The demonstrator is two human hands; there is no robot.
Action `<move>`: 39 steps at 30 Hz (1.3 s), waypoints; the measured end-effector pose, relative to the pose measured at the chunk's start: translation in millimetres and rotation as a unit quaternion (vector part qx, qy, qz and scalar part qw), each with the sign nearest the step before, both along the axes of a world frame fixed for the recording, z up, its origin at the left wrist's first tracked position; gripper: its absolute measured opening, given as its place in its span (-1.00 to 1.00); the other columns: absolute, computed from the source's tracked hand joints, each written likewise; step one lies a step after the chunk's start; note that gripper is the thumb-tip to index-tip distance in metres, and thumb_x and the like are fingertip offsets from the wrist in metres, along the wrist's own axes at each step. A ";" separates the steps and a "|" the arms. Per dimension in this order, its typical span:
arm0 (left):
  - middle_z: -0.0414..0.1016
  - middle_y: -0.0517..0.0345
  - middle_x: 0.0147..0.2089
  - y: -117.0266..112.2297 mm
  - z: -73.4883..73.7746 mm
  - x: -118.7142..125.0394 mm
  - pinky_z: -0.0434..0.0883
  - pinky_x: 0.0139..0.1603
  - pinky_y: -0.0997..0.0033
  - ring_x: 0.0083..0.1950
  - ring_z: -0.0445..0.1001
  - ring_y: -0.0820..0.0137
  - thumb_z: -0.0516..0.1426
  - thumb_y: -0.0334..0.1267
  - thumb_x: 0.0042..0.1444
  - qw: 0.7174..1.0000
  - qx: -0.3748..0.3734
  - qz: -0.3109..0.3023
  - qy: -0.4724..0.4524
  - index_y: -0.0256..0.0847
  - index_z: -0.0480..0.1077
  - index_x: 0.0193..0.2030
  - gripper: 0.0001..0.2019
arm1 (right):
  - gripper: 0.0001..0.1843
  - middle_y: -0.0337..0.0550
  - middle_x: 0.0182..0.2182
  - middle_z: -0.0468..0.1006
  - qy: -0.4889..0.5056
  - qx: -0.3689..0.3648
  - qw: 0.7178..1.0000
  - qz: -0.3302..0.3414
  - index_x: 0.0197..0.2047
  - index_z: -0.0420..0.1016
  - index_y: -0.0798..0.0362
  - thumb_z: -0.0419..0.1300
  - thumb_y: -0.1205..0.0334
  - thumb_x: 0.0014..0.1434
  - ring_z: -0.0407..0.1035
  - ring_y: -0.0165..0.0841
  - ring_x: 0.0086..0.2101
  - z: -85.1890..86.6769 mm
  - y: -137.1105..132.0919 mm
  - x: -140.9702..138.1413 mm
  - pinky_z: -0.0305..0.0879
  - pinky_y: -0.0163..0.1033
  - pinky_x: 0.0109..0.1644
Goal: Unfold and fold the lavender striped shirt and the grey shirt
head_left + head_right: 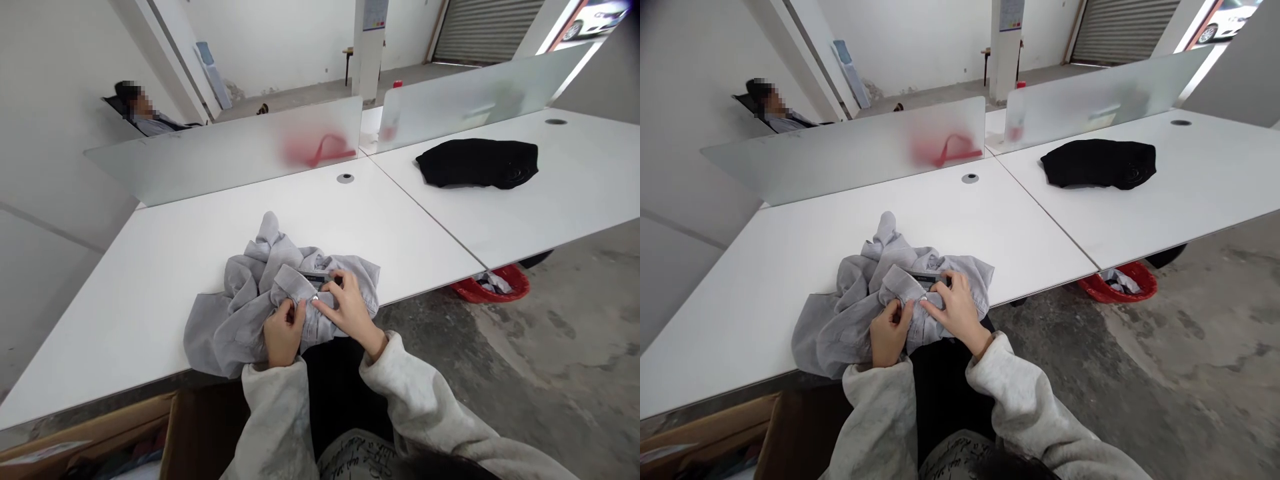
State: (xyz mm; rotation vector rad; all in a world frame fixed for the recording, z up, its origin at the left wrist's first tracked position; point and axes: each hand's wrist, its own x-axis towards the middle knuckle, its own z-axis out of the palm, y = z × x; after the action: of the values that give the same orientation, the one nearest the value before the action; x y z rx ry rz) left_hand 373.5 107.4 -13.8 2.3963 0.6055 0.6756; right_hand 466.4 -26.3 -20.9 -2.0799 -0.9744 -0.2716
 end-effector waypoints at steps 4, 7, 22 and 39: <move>0.29 0.30 -0.63 1.1 3.3 -8.9 0.19 -0.49 0.51 -0.58 0.28 0.50 0.02 -0.07 0.16 0.999 -0.014 -0.050 0.010 -0.17 0.25 -0.54 -0.69 | -0.82 0.07 0.18 0.18 -0.026 -0.043 0.999 0.004 -0.25 0.43 0.03 0.18 0.10 0.17 0.01 -0.04 0.17 4.7 1.7 0.8 0.17 0.09 0.08; 0.48 0.19 -0.43 5.0 10.5 -24.4 0.34 -0.34 0.47 -0.40 0.44 0.43 0.00 -0.13 0.20 0.995 -0.016 -0.099 -0.008 -0.18 0.38 -0.35 -0.77 | -0.85 0.07 0.12 0.25 -0.052 -0.097 0.994 0.011 -0.27 0.43 0.04 0.24 0.15 0.14 0.08 -0.02 0.12 16.5 3.0 1.7 0.21 0.08 0.03; 0.47 -0.09 -0.16 60.1 -7.8 -92.1 0.29 0.09 -0.01 -0.03 0.43 0.10 -0.05 -0.02 0.22 0.975 0.164 0.148 -0.028 -0.21 0.34 -0.14 -0.68 | -0.88 -0.06 -0.41 0.51 -0.172 -0.222 0.957 0.078 -0.26 0.38 0.02 0.23 0.20 0.15 0.36 -0.16 -0.30 46.9 13.2 17.4 0.16 -0.13 -0.29; 0.52 0.09 -0.17 23.7 162.8 -52.9 0.25 -0.44 0.43 -0.36 0.49 0.28 0.11 -0.14 0.10 0.913 0.389 0.009 0.121 -0.12 0.19 0.22 -0.48 | -0.54 -0.12 -0.18 0.57 -0.348 0.043 0.930 -0.107 -0.09 0.51 0.17 -0.11 0.08 0.28 0.40 -0.25 -0.11 240.3 -79.0 72.1 0.10 -0.01 -0.05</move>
State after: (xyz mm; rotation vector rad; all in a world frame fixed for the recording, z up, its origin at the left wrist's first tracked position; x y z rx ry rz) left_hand 320.5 131.1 149.0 3.2575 0.5151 0.7245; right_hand 538.5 -105.3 219.5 -2.0334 -1.0981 -1.2055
